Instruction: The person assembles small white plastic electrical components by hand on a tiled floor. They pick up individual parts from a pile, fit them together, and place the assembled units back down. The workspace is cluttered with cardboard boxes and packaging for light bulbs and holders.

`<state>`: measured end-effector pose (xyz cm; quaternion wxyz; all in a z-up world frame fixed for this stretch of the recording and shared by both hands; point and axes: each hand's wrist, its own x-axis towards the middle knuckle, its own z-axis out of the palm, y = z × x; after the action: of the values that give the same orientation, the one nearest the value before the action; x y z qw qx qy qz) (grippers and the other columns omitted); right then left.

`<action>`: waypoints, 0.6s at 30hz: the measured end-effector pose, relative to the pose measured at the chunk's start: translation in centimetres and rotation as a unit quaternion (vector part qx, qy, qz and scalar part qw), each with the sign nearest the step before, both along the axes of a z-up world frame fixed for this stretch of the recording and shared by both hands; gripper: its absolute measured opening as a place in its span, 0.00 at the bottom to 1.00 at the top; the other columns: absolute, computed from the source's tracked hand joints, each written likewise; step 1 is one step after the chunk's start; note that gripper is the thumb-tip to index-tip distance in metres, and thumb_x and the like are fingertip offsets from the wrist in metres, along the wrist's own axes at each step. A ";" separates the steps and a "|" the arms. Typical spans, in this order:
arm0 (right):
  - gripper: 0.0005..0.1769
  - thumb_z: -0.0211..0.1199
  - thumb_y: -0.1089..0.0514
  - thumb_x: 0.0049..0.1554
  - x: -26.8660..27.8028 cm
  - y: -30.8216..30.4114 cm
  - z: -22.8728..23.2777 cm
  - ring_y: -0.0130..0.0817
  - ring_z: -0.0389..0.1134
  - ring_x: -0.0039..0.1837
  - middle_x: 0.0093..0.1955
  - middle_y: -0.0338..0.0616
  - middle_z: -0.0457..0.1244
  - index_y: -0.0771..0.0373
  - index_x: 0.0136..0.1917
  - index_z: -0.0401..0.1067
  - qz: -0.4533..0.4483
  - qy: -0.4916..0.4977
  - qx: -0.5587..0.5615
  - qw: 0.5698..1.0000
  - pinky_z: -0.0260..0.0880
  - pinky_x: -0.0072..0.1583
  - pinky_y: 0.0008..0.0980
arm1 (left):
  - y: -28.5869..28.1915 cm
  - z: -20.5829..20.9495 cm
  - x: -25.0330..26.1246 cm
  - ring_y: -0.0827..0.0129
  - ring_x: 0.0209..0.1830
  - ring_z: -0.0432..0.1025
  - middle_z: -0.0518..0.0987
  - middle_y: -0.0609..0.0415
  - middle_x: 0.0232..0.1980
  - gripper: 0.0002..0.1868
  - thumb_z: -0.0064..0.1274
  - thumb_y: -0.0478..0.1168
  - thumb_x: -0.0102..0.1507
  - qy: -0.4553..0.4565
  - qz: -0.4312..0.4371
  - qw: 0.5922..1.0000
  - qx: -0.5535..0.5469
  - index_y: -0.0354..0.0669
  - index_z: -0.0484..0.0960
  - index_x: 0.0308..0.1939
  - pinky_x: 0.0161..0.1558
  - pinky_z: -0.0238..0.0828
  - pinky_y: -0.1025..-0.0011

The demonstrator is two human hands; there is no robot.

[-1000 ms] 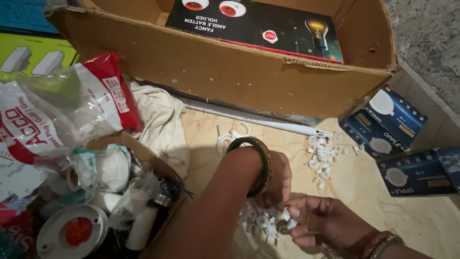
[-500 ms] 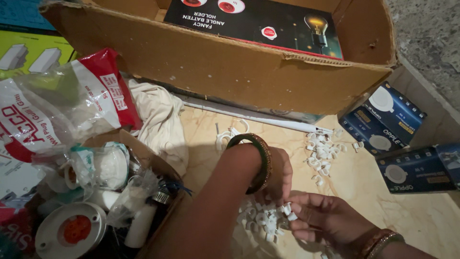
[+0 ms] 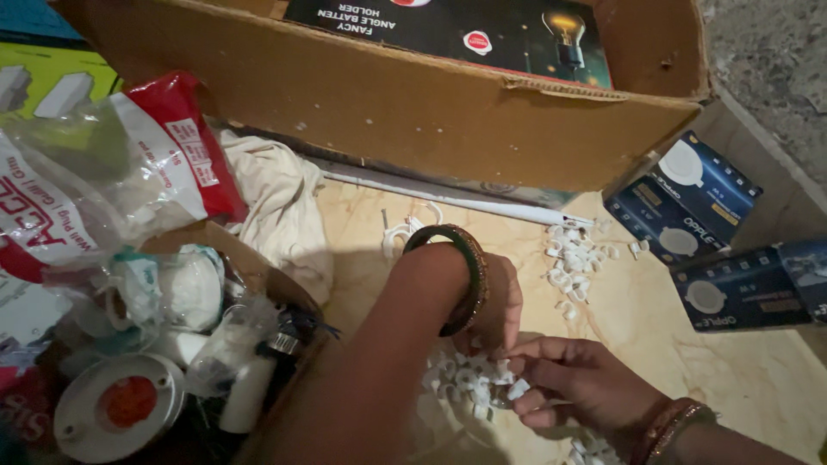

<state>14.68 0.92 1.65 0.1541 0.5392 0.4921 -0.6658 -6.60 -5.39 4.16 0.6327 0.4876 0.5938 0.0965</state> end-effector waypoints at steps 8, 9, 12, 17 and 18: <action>0.14 0.69 0.53 0.55 0.1 0.0 0.1 0.25 0.69 0.38 0.39 0.35 0.69 0.58 0.53 0.81 0.030 0.011 0.014 0.999 0.72 0.41 0.26 | -0.8 2.7 -0.3 0.70 0.35 0.82 0.88 0.54 0.38 0.07 0.66 0.38 0.55 0.066 -0.013 0.998 -0.013 0.47 0.89 0.37 0.37 0.80 0.67; 0.14 0.69 0.54 0.54 0.2 0.0 0.0 0.25 0.69 0.38 0.40 0.36 0.70 0.59 0.53 0.80 0.047 0.025 0.013 0.999 0.72 0.41 0.26 | -0.8 2.9 -0.2 0.71 0.35 0.82 0.88 0.54 0.38 0.07 0.65 0.38 0.54 0.063 -0.011 0.998 -0.014 0.48 0.90 0.37 0.37 0.80 0.67; 0.15 0.70 0.56 0.54 0.3 0.3 0.0 0.25 0.69 0.39 0.41 0.38 0.71 0.62 0.54 0.79 0.073 0.047 0.015 0.996 0.73 0.42 0.25 | -0.7 2.8 -0.3 0.70 0.36 0.82 0.88 0.52 0.39 0.09 0.63 0.36 0.54 0.054 -0.005 0.998 -0.016 0.47 0.90 0.38 0.36 0.80 0.67; 0.16 0.69 0.55 0.54 0.9 0.4 1.3 0.25 0.70 0.41 0.43 0.36 0.71 0.61 0.55 0.79 0.073 0.049 0.024 0.996 0.74 0.45 0.26 | 0.3 1.4 0.1 0.68 0.34 0.83 0.88 0.52 0.37 0.12 0.59 0.31 0.52 0.014 -0.009 1.000 0.021 0.44 0.88 0.39 0.35 0.81 0.69; 0.16 0.69 0.55 0.54 0.9 0.6 1.6 0.26 0.71 0.41 0.43 0.38 0.71 0.62 0.55 0.78 0.064 0.054 0.023 0.996 0.74 0.45 0.27 | 0.4 1.1 0.2 0.69 0.33 0.82 0.87 0.52 0.36 0.12 0.59 0.29 0.52 0.016 0.003 0.999 0.034 0.43 0.88 0.39 0.35 0.81 0.69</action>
<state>15.58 1.51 3.23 0.1570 0.4730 0.5486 -0.6712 -6.40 -4.96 5.28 0.6057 0.5089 0.6016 0.1107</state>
